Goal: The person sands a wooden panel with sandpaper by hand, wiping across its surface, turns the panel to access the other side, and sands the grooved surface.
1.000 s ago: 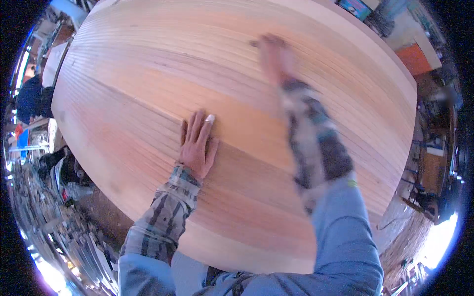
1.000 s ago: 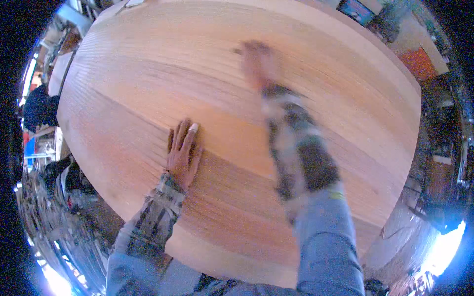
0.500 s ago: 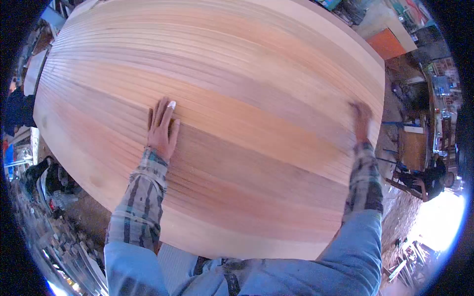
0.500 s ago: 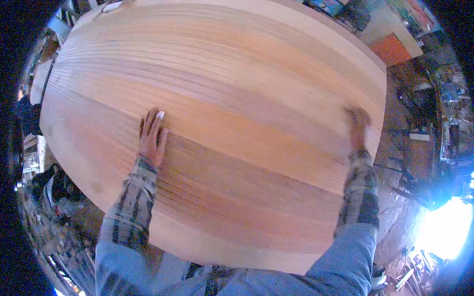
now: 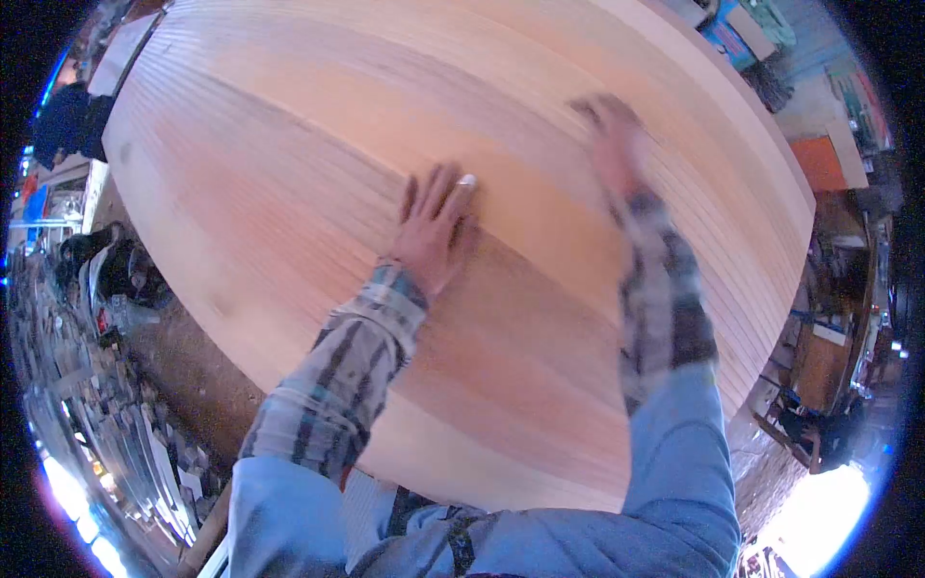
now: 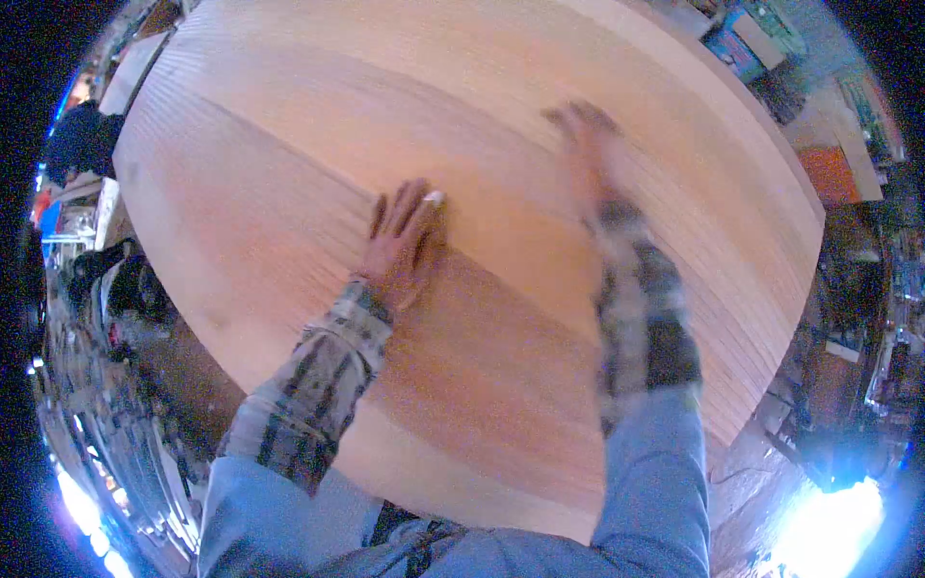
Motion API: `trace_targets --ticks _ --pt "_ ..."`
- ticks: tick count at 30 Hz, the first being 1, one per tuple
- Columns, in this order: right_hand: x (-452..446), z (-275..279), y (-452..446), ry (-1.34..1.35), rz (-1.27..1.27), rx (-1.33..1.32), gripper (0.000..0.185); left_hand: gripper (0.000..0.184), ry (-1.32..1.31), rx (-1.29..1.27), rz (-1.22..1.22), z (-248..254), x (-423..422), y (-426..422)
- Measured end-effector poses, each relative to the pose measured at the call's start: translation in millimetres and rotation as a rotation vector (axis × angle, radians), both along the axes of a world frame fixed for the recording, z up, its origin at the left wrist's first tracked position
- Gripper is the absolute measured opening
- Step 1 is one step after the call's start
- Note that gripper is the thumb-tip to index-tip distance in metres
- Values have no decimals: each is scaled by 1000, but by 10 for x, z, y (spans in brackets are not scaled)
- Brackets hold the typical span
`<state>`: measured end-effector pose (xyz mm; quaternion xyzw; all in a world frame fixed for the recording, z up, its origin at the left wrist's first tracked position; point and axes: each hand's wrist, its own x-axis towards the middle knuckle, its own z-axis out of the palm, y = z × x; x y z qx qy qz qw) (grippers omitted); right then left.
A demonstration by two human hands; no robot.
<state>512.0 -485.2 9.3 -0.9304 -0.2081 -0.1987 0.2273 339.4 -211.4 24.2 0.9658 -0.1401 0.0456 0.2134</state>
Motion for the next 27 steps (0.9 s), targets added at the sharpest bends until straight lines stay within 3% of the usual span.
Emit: trace_targets --ticks 2,5,7,8,10,11,12,14,15,17,19,20,22,23,24,27 --pt "715 -44 997 80 -28 -124 21 51 -21 -14 3 -38 2 -3" --pt "917 86 1574 261 -162 -26 21 53 -34 -97 -52 -27 36 120" --pt "578 -93 1067 109 -1 104 22 50 9 -122 -187 -103 86 366" --pt "96 121 723 160 -36 99 21 49 -61 -66 -154 -144 157 665" --pt "-563 -88 -391 47 -104 -27 17 48 -147 -24 -9 -387 384 1460" --pt "-970 72 -811 274 -302 -21 15 49 -238 128 72 -570 519 1976" --pt "-1354 214 -1183 286 -379 -63 15 54 -192 280 178 -486 632 2455" --pt "-1796 468 -1719 459 -619 83 18 60 -110 66 393 -541 779 2782" --pt "-1709 421 -1505 452 -619 53 18 60 -102 38 402 -492 834 2939" --pt "-1461 143 -1128 357 -312 -78 22 65 -70 253 417 -353 782 2828" --pt "-872 86 138 281 -207 -100 23 65 -63 239 419 -371 754 2819" --pt "-572 86 762 243 -130 23 23 66 -78 233 419 -356 768 2828" --pt "112 -254 1598 -113 79 -27 21 66 -80 237 417 -343 778 2861" --pt "257 3 2060 101 23 44 22 67 -76 230 412 -334 777 2834" --pt "431 38 2364 129 -30 2 23 67 -78 241 407 -335 793 2819" --pt "275 149 2168 194 -14 28 26 67 -83 188 431 -300 865 2791"
